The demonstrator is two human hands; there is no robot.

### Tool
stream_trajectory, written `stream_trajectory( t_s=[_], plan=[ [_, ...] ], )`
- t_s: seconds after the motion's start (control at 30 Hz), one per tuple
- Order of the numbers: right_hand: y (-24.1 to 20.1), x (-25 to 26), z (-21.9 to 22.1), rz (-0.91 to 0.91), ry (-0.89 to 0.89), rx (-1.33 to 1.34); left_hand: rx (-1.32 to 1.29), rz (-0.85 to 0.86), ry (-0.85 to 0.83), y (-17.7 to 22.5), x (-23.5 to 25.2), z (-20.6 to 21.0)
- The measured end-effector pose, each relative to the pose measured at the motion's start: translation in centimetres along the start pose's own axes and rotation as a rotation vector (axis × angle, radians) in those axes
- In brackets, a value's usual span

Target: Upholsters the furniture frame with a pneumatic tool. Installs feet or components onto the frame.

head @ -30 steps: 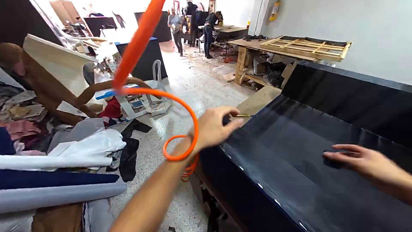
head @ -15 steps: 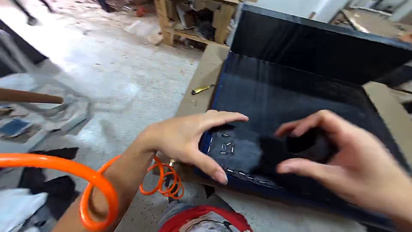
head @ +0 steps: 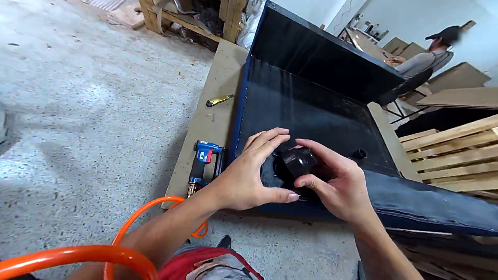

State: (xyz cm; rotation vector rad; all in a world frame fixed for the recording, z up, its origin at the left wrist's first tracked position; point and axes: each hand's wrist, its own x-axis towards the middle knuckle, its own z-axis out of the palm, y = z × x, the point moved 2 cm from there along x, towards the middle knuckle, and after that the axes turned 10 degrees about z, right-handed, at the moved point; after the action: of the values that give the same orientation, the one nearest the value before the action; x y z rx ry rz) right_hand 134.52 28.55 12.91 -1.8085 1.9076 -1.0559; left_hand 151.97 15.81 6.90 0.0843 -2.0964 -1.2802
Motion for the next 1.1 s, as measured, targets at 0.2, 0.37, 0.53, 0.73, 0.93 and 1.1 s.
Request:
stream_trajectory(
  t_s=[0.2, 0.37, 0.53, 0.73, 0.93, 1.1],
  plan=[
    [-0.6, 0.3, 0.4, -0.079, 0.016, -0.111, -0.052, 0.010, 0.028, -0.1, -0.4, 0.2],
    [-0.9, 0.5, 0.5, -0.131, 0.005, -0.140, -0.044, 0.013, 0.042, 0.0, -0.4, 0.2],
    [-1.4, 0.4, 0.8, -0.206, -0.006, -0.196, -0.091, -0.021, 0.025, 0.3, -0.2, 0.1],
    [-1.4, 0.6, 0.8, -0.213, -0.004, -0.231, -0.064, -0.010, 0.013, 0.4, 0.6, -0.1],
    [-1.6, 0.6, 0.9, -0.239, 0.003, -0.245, -0.041, -0.012, 0.035, 0.4, 0.7, 0.1],
    [-1.1, 0.6, 0.9, -0.213, -0.007, -0.112, -0.074, 0.035, 0.064, 0.9, 1.6, -0.1]
  ],
)
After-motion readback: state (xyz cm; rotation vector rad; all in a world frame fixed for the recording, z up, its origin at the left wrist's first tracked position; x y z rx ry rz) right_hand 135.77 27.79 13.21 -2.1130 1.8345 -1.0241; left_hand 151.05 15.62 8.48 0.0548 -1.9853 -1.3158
